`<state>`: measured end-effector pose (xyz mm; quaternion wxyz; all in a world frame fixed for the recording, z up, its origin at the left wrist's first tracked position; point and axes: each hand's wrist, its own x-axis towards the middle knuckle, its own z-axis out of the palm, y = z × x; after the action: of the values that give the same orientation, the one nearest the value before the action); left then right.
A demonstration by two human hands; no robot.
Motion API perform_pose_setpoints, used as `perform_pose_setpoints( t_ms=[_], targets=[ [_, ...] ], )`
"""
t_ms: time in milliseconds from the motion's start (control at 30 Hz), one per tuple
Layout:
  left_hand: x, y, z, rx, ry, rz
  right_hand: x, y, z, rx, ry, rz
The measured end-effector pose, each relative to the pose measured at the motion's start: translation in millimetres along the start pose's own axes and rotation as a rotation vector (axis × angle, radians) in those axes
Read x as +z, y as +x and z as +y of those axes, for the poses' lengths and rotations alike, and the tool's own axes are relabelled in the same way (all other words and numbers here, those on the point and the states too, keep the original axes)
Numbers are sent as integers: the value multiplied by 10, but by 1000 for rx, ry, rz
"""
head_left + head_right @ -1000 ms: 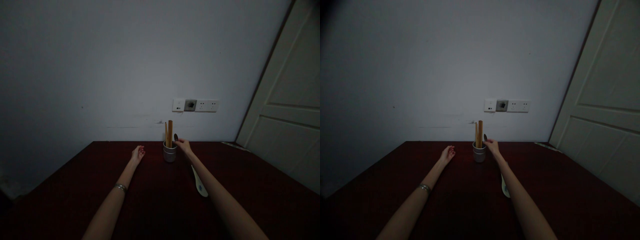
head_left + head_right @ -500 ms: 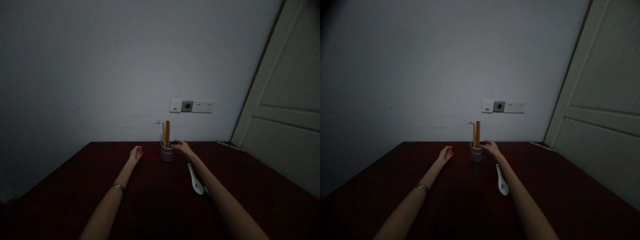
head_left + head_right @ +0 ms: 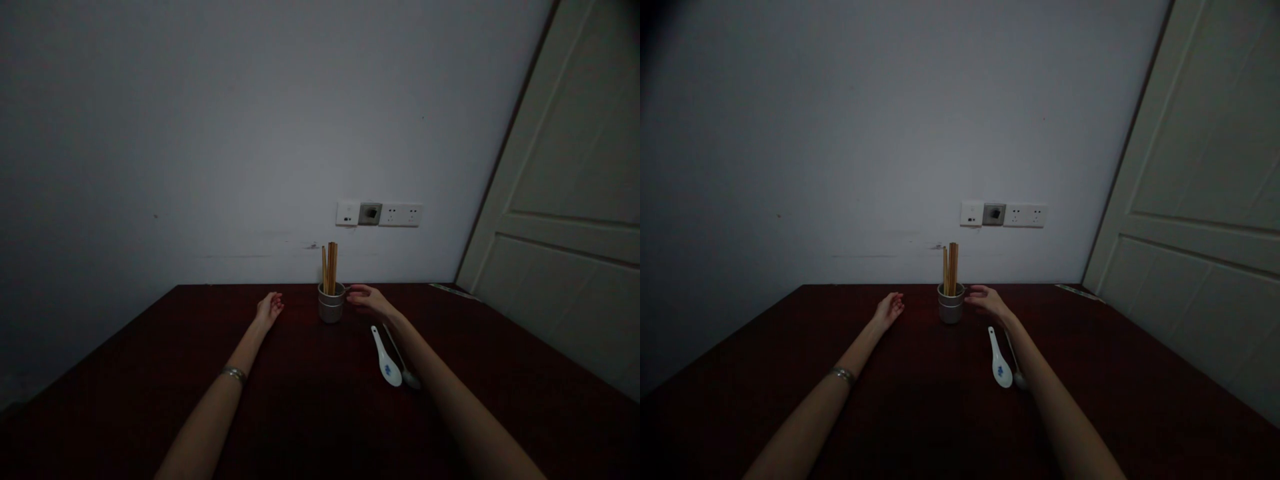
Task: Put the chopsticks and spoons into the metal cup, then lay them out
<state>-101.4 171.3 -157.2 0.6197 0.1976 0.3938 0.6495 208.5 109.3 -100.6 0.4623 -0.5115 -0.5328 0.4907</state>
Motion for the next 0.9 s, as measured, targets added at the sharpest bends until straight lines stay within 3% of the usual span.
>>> perform_pose_setpoints(
  t_ms=[333,567,667,833,900],
  targets=[
    [95,-95,78,-24,51,13,-296,-258,-25,-13,-53,32],
    [435,-325,302,110,32,-77,-539,-373,45,-49,57,132],
    [675,-567,416,219,58,-206,-576,-408,11,-29,93,159],
    [1043,-1255,499,597,353,-409,-615,-437,-115,-22,140,184],
    [1162,-1583,437,583,551,-557,-638,-435,-143,-33,148,183]
  ],
)
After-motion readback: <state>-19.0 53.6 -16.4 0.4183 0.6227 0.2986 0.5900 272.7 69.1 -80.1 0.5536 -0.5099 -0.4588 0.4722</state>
